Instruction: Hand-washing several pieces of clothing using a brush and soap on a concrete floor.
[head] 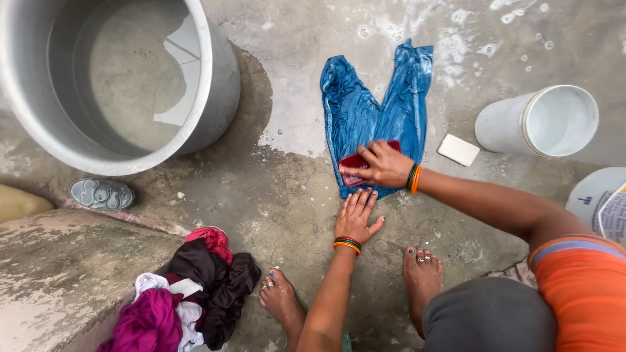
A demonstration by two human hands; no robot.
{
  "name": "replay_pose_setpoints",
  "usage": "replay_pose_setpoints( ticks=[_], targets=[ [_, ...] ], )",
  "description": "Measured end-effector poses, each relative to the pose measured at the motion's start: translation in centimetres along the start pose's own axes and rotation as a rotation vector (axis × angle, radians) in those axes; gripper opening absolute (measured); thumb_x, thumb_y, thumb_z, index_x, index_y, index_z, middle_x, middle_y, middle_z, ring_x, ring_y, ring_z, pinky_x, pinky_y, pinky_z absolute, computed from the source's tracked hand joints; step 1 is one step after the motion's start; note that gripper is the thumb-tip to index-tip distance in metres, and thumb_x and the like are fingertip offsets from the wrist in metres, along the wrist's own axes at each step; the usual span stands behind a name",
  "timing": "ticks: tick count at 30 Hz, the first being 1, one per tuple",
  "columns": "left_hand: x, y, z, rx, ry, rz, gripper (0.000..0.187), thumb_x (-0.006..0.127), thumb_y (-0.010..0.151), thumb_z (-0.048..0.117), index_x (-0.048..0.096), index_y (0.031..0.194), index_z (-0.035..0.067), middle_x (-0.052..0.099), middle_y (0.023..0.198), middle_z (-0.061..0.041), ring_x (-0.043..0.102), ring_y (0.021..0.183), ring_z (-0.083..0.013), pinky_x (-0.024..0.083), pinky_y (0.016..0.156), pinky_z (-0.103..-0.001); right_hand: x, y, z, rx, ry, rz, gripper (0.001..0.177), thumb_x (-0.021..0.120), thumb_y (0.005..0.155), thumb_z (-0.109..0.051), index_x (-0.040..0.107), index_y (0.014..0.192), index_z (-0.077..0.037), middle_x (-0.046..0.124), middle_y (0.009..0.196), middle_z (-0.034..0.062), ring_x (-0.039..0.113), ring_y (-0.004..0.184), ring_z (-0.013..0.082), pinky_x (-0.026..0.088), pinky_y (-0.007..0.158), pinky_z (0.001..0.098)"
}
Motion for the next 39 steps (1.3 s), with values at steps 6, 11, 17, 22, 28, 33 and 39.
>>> replay_pose_setpoints(
  ticks=[6, 11, 17, 22, 28, 33, 39],
  targets=[
    [-0.2, 0.1, 1.0, 0.024, -0.011, 0.026, 0.068, 0.062, 0.095, 0.045, 0.046, 0.156, 0.019, 0.048, 0.157, -0.004, 0.043, 0.146, -0.0258, 0.03, 0.124, -0.045, 1.2, 7.8, 13.7, 0.282, -0.216, -0.041, 0.065, 0.065, 0.099, -0.049, 0.043, 0.16, -0.041, 0.059, 0.117, 0.0202, 0.06, 0.096, 0.0353, 0.05, 0.081, 0.0477],
    [-0.8, 0.0, 0.2, -0.003, 0.006, 0.049, 0.067, 0.062, 0.095, 0.043, 0.046, 0.156, 0.02, 0.049, 0.157, -0.003, 0.043, 0.146, -0.0258, 0.031, 0.124, -0.046, -0.3, 6.5, 7.3, 0.357, -0.105, -0.008, 0.058, 0.07, 0.099, -0.055, 0.048, 0.151, -0.04, 0.06, 0.111, 0.0217, 0.059, 0.091, 0.0353, 0.049, 0.077, 0.0499],
    [1.0, -0.1, -0.8, -0.03, -0.01, 0.042, 0.058, 0.062, 0.098, 0.038, 0.052, 0.153, 0.022, 0.053, 0.155, 0.0, 0.048, 0.143, -0.0231, 0.032, 0.126, -0.044, 2.2, 6.8, 2.1, -0.054, 0.085, -0.075, 0.077, 0.078, 0.087, -0.044, 0.043, 0.155, -0.042, 0.061, 0.129, 0.0205, 0.062, 0.103, 0.0339, 0.052, 0.091, 0.0484],
    [-5.9, 7.2, -3.8, -0.566, 0.031, 0.337, 0.051, 0.065, 0.089, 0.037, 0.06, 0.135, 0.016, 0.057, 0.137, -0.007, 0.048, 0.131, -0.0292, 0.024, 0.114, -0.055, 2.0, 11.9, 13.3, 0.367, -0.046, -0.194, 0.064, 0.064, 0.095, -0.065, 0.049, 0.153, -0.042, 0.061, 0.112, 0.022, 0.061, 0.091, 0.0375, 0.051, 0.083, 0.0481],
    [-2.6, 9.2, -5.4, -0.612, 0.085, 0.48, 0.033, 0.066, 0.095, 0.02, 0.053, 0.121, 0.006, 0.054, 0.131, -0.012, 0.054, 0.128, -0.0326, 0.037, 0.115, -0.053, -4.8, -4.1, 19.4, 0.792, -0.215, 0.067, 0.069, 0.077, 0.099, -0.054, 0.054, 0.16, -0.033, 0.056, 0.118, 0.0227, 0.055, 0.104, 0.0392, 0.044, 0.09, 0.0524],
    [1.0, 15.1, -12.0, -0.778, -0.462, 0.489, 0.022, 0.055, 0.095, 0.002, 0.052, 0.116, 0.004, 0.06, 0.117, -0.013, 0.062, 0.11, -0.029, 0.05, 0.1, -0.042, -2.8, -14.0, 23.6, 1.016, -0.396, 0.026, 0.081, 0.076, 0.096, -0.049, 0.045, 0.166, -0.026, 0.05, 0.125, 0.0321, 0.049, 0.103, 0.0461, 0.037, 0.089, 0.0562],
    [-22.0, 31.3, -2.8, -0.144, -0.777, 0.778, 0.015, 0.054, 0.099, -0.001, 0.058, 0.113, 0.004, 0.062, 0.109, -0.008, 0.062, 0.099, -0.0199, 0.051, 0.093, -0.034, -3.5, -14.0, 23.9, 1.018, -0.423, 0.003, 0.085, 0.076, 0.093, -0.048, 0.041, 0.168, -0.03, 0.05, 0.128, 0.0285, 0.047, 0.11, 0.045, 0.034, 0.095, 0.0549]
  ],
)
Point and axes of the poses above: each hand's wrist, its own y-axis towards the middle knuckle, its own x-axis out of the palm, z = x × y, the point moved 9 cm from there along y, towards the middle knuckle
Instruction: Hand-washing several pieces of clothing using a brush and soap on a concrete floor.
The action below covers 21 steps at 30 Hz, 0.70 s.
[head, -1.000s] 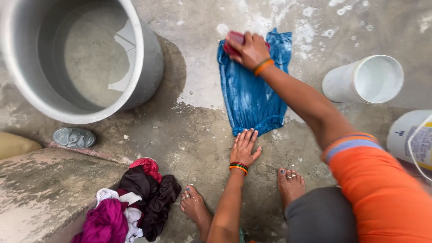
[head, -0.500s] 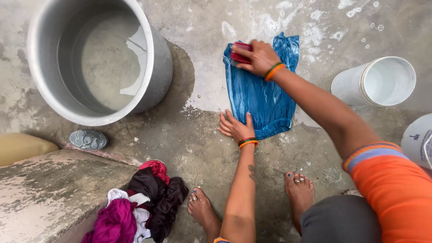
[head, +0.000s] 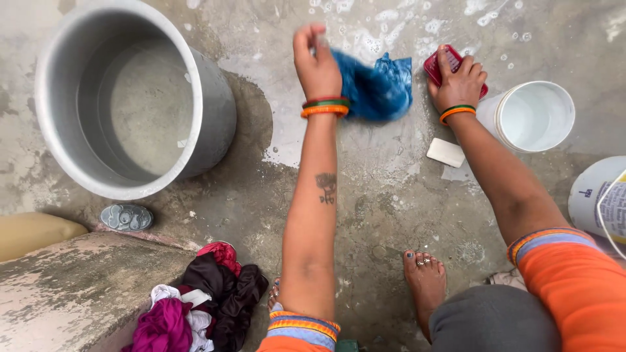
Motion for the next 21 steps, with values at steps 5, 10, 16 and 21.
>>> replay_pose_setpoints(
  ticks=[5, 10, 16, 21],
  targets=[
    [3.0, 4.5, 13.4, 0.176, 0.147, -0.148, 0.012, 0.065, 0.104, 0.009, 0.056, 0.103, 0.001, 0.057, 0.098, -0.01, 0.061, 0.082, -0.0217, 0.053, 0.079, -0.033, 0.5, 0.3, 0.2, 0.045, 0.054, -0.065, 0.088, 0.075, 0.091, -0.047, 0.039, 0.171, -0.034, 0.05, 0.13, 0.0292, 0.048, 0.111, 0.044, 0.034, 0.097, 0.0547],
    [2.1, -5.1, 7.6, 0.054, 0.398, -0.288, 0.034, 0.066, 0.087, -0.003, 0.06, 0.118, 0.01, 0.05, 0.129, -0.014, 0.067, 0.108, -0.0286, 0.06, 0.093, -0.039, 0.7, 0.3, 0.2, 0.011, -0.023, -0.008, 0.09, 0.073, 0.088, -0.052, 0.038, 0.168, -0.035, 0.049, 0.133, 0.0297, 0.047, 0.113, 0.0442, 0.032, 0.098, 0.0528],
    [-4.8, -32.6, -7.2, -0.312, 0.67, -0.687, 0.043, 0.055, 0.079, -0.015, 0.067, 0.113, 0.009, 0.051, 0.135, -0.021, 0.059, 0.117, -0.0426, 0.05, 0.101, -0.051, 1.0, 0.1, 0.0, 0.015, 0.061, -0.156, 0.093, 0.07, 0.091, -0.046, 0.032, 0.174, -0.029, 0.045, 0.136, 0.0329, 0.042, 0.119, 0.0463, 0.029, 0.105, 0.0561],
    [-5.7, -34.7, -7.1, -0.038, 0.871, -0.643, 0.055, 0.058, 0.097, 0.027, 0.046, 0.146, 0.004, 0.037, 0.157, -0.014, 0.034, 0.146, -0.0333, 0.028, 0.117, -0.051, -3.6, -4.6, -6.8, -0.179, 0.316, -0.127, 0.089, 0.076, 0.095, -0.029, 0.028, 0.169, -0.041, 0.043, 0.148, 0.0269, 0.042, 0.13, 0.0429, 0.04, 0.109, 0.0574]
  ],
)
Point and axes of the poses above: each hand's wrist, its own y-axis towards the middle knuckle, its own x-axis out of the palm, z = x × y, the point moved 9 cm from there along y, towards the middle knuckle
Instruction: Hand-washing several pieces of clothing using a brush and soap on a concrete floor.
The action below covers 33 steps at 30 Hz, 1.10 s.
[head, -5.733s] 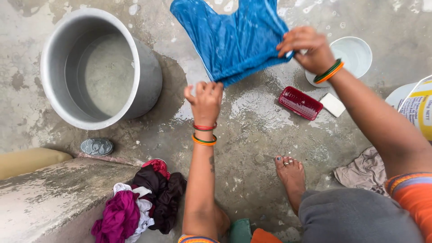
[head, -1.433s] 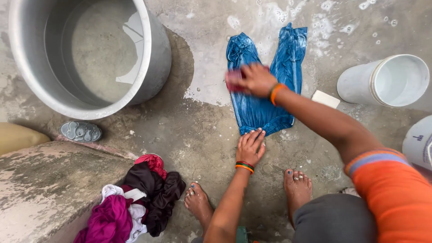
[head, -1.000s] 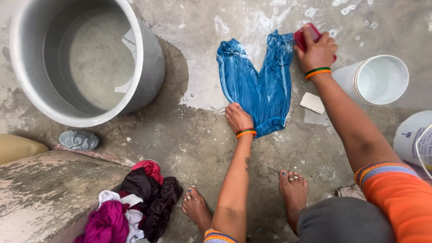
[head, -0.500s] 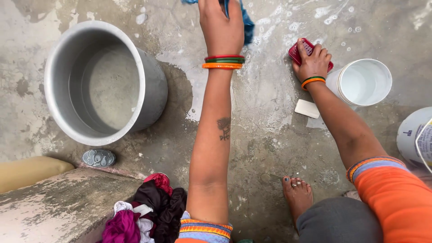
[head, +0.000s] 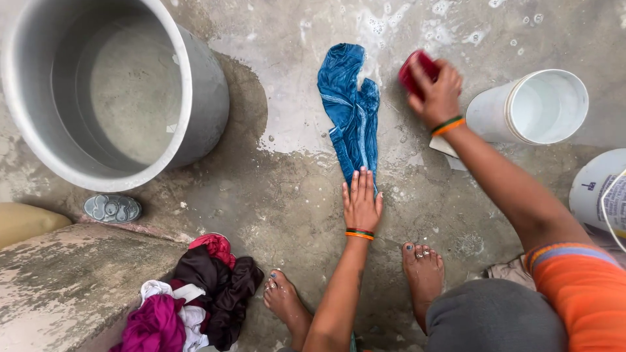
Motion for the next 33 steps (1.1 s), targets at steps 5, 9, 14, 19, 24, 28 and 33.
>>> replay_pose_setpoints(
  ticks=[5, 9, 14, 19, 24, 28, 33],
  targets=[
    [4.6, 0.0, -2.4, 0.085, 0.112, -0.092, 0.064, 0.041, 0.106, 0.035, 0.029, 0.163, 0.01, 0.022, 0.172, -0.006, 0.019, 0.159, -0.0239, 0.011, 0.129, -0.044, 0.8, -5.3, -16.7, -0.644, 0.248, -0.004, 0.085, 0.077, 0.092, -0.032, 0.028, 0.153, -0.063, 0.061, 0.133, 0.0173, 0.065, 0.112, 0.033, 0.056, 0.096, 0.0502],
    [4.9, -0.3, -2.3, 0.093, 0.139, -0.156, 0.06, 0.04, 0.107, 0.033, 0.03, 0.162, 0.012, 0.025, 0.169, -0.005, 0.02, 0.157, -0.0229, 0.013, 0.13, -0.043, 4.7, 3.9, -17.1, -0.709, 0.072, -0.063, 0.063, 0.063, 0.098, -0.049, 0.033, 0.154, -0.054, 0.058, 0.13, 0.0288, 0.061, 0.105, 0.0381, 0.051, 0.085, 0.0518],
    [3.0, -0.3, -1.2, 0.12, 0.067, -0.049, 0.06, 0.041, 0.107, 0.033, 0.032, 0.162, 0.012, 0.026, 0.17, -0.004, 0.023, 0.157, -0.0224, 0.015, 0.129, -0.041, 5.1, 12.2, -14.2, -0.332, -0.128, -0.064, 0.052, 0.054, 0.11, -0.055, 0.042, 0.16, -0.049, 0.059, 0.125, 0.0291, 0.059, 0.104, 0.0404, 0.049, 0.083, 0.049],
    [4.0, 0.0, -2.4, 0.095, 0.02, -0.056, 0.061, 0.044, 0.104, 0.032, 0.034, 0.16, 0.011, 0.028, 0.169, -0.005, 0.024, 0.156, -0.0233, 0.016, 0.129, -0.042, 1.3, -5.9, -17.8, -0.757, 0.059, -0.014, 0.06, 0.059, 0.095, -0.061, 0.036, 0.151, -0.057, 0.059, 0.133, 0.0249, 0.06, 0.108, 0.0334, 0.052, 0.09, 0.0485],
    [3.7, 0.1, -1.5, 0.126, 0.052, -0.056, 0.059, 0.045, 0.106, 0.032, 0.035, 0.16, 0.011, 0.029, 0.168, -0.005, 0.025, 0.157, -0.0222, 0.016, 0.13, -0.043, 4.5, 3.9, -14.5, -0.599, -0.063, -0.081, 0.059, 0.058, 0.1, -0.057, 0.038, 0.155, -0.05, 0.061, 0.123, 0.0225, 0.06, 0.101, 0.0322, 0.052, 0.085, 0.0473],
    [2.9, -0.2, -1.6, 0.11, 0.065, -0.027, 0.06, 0.043, 0.106, 0.033, 0.034, 0.16, 0.01, 0.029, 0.169, -0.004, 0.024, 0.157, -0.0229, 0.016, 0.129, -0.042, 4.3, 12.3, -11.8, -0.271, -0.275, 0.106, 0.056, 0.058, 0.103, -0.059, 0.043, 0.155, -0.046, 0.061, 0.109, 0.0177, 0.059, 0.092, 0.033, 0.051, 0.077, 0.0456],
    [3.7, 0.2, -2.1, 0.114, 0.061, -0.039, 0.06, 0.042, 0.107, 0.035, 0.034, 0.161, 0.011, 0.029, 0.169, -0.004, 0.024, 0.157, -0.0221, 0.016, 0.13, -0.042, 1.0, -3.1, -16.5, -0.637, 0.001, -0.042, 0.065, 0.063, 0.091, -0.061, 0.041, 0.151, -0.05, 0.061, 0.119, 0.024, 0.06, 0.095, 0.0347, 0.052, 0.082, 0.0484]
  ],
)
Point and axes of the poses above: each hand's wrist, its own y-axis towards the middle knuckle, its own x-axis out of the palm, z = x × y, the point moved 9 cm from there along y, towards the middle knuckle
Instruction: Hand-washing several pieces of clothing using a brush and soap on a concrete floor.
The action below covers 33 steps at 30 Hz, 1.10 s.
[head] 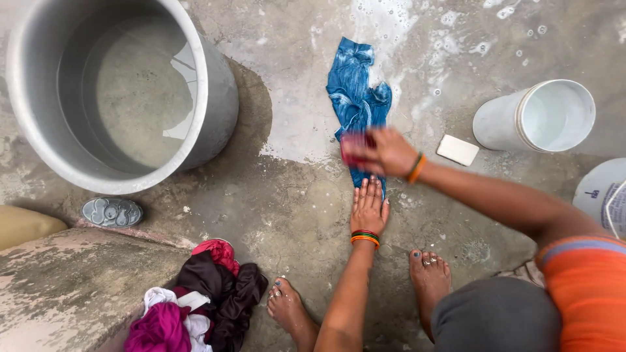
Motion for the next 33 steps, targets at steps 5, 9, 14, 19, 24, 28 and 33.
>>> replay_pose_setpoints(
  ticks=[5, 9, 14, 19, 24, 28, 33],
  targets=[
    [0.0, -0.2, 0.7, 0.02, 0.013, -0.038, 0.062, 0.042, 0.106, 0.037, 0.034, 0.161, 0.009, 0.027, 0.169, -0.006, 0.023, 0.157, -0.0225, 0.016, 0.129, -0.042, 2.2, 3.8, 4.5, -0.078, -0.037, 0.016, 0.067, 0.061, 0.087, -0.058, 0.042, 0.151, -0.051, 0.061, 0.127, 0.0234, 0.061, 0.102, 0.0336, 0.05, 0.085, 0.0454],
    [-0.7, -0.3, 1.2, 0.012, -0.003, 0.021, 0.061, 0.042, 0.107, 0.038, 0.035, 0.161, 0.012, 0.028, 0.17, -0.004, 0.024, 0.157, -0.0217, 0.016, 0.129, -0.042, 1.1, 8.8, 11.3, 0.301, -0.153, -0.007, 0.057, 0.06, 0.104, -0.055, 0.047, 0.158, -0.041, 0.06, 0.113, 0.0221, 0.057, 0.094, 0.0359, 0.047, 0.079, 0.0482],
    [0.2, -0.2, -0.4, 0.003, -0.012, 0.021, 0.062, 0.044, 0.105, 0.037, 0.036, 0.161, 0.011, 0.03, 0.169, -0.005, 0.025, 0.156, -0.0233, 0.017, 0.129, -0.043, -1.1, 2.0, 0.9, 0.023, 0.062, 0.139, 0.066, 0.063, 0.094, -0.056, 0.042, 0.156, -0.042, 0.06, 0.12, 0.0224, 0.057, 0.098, 0.0334, 0.047, 0.085, 0.0473],
    [-1.8, 0.3, 0.5, 0.002, -0.142, 0.036, 0.059, 0.047, 0.104, 0.035, 0.043, 0.158, 0.012, 0.04, 0.165, -0.005, 0.032, 0.154, -0.0249, 0.017, 0.129, -0.044, 2.5, 5.8, 6.9, 0.08, -0.025, -0.082, 0.066, 0.062, 0.096, -0.058, 0.038, 0.157, -0.047, 0.061, 0.115, 0.0188, 0.059, 0.09, 0.0316, 0.05, 0.079, 0.0463],
    [-7.5, 7.3, -2.4, -0.411, -0.144, 0.29, 0.065, 0.064, 0.091, 0.037, 0.043, 0.147, 0.011, 0.047, 0.143, -0.015, 0.038, 0.137, -0.0326, 0.02, 0.12, -0.054, -0.1, 10.0, 15.2, 0.433, -0.131, -0.022, 0.06, 0.061, 0.102, -0.06, 0.045, 0.158, -0.043, 0.06, 0.108, 0.0204, 0.058, 0.085, 0.0331, 0.05, 0.078, 0.0457],
    [-7.4, 9.8, -4.4, -0.517, -0.043, 0.458, 0.059, 0.067, 0.089, 0.033, 0.043, 0.134, 0.003, 0.045, 0.14, -0.02, 0.037, 0.136, -0.0381, 0.024, 0.116, -0.061, -1.0, 1.0, 15.6, 0.473, -0.23, 0.103, 0.062, 0.064, 0.102, -0.061, 0.048, 0.158, -0.04, 0.06, 0.119, 0.0206, 0.057, 0.102, 0.0321, 0.045, 0.091, 0.0494],
    [-12.0, 16.0, -3.7, -0.405, -0.394, 0.469, 0.027, 0.061, 0.091, 0.003, 0.048, 0.115, 0.007, 0.054, 0.126, -0.015, 0.058, 0.122, -0.0386, 0.048, 0.099, -0.051, 0.1, -8.0, 20.2, 0.715, -0.309, 0.094, 0.072, 0.071, 0.101, -0.05, 0.048, 0.167, -0.036, 0.055, 0.125, 0.0267, 0.052, 0.104, 0.0378, 0.038, 0.092, 0.0491]
  ],
)
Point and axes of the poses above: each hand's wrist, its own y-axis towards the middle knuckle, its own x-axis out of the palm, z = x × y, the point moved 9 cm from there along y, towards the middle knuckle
